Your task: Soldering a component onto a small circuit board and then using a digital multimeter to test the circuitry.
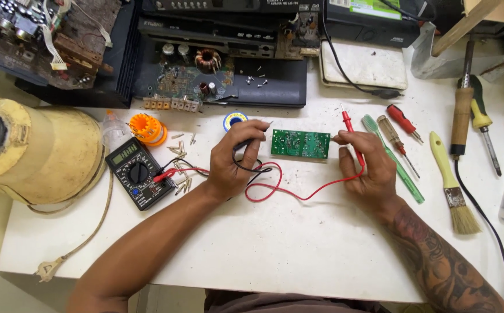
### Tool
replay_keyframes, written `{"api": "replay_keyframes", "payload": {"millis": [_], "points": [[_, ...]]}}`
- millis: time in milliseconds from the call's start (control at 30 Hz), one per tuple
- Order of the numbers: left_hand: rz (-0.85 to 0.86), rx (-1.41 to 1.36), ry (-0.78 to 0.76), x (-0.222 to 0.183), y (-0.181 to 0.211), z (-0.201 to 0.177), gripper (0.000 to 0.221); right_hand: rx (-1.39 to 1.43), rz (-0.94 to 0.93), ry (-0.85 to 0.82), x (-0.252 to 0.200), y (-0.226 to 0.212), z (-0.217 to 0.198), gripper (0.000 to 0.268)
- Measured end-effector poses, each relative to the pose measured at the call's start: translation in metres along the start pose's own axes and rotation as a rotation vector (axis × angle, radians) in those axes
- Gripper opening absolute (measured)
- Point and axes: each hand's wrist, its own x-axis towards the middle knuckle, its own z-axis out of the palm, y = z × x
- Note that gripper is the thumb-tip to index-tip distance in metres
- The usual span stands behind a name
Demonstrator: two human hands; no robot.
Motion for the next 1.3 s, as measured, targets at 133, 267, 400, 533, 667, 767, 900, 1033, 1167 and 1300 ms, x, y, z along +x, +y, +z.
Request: {"api": "replay_keyframes", "payload": {"millis": [133,267,400,533,667,767,900,1033,1167,1300], "points": [[0.041,0.088,-0.035,-0.013,-0.006,-0.004,0.015,-0.055,-0.052,-0.012,-0.001,-0.002,0.002,0.032],[0.022,0.142,-0.087,-0.027,-0.015,-0.006,0.023,-0.023,-0.102,-0.036,-0.009,-0.007,0.008,0.034],[0.049,0.196,-0.115,-0.026,-0.012,-0.009,0.025,0.059,-0.141,-0.085,-0.013,-0.022,0.015,0.035],[0.043,0.245,-0.207,-0.023,-0.013,-0.009,0.025,0.136,-0.216,-0.132,-0.018,-0.021,0.019,0.027],[0.041,0.307,-0.295,-0.018,-0.012,-0.007,0.025,0.186,-0.249,-0.183,-0.015,-0.022,0.021,0.022],[0.092,0.337,-0.336,-0.015,-0.008,-0.010,0.033,0.192,-0.265,-0.291,-0.005,-0.028,0.013,0.025],[0.067,0.329,-0.356,-0.017,-0.013,-0.013,0.052,0.264,-0.271,-0.494,-0.001,-0.029,0.009,0.037],[0.011,0.307,-0.376,-0.016,-0.012,-0.013,0.050,0.283,-0.242,-0.622,0.000,-0.029,0.012,0.039],[-0.016,0.276,-0.360,-0.011,-0.008,-0.013,0.041,0.263,-0.240,-0.693,0.000,-0.028,0.013,0.046],[-0.067,0.203,-0.353,-0.011,-0.008,-0.016,0.056,0.270,-0.222,-0.670,0.002,-0.028,0.013,0.041]]}}
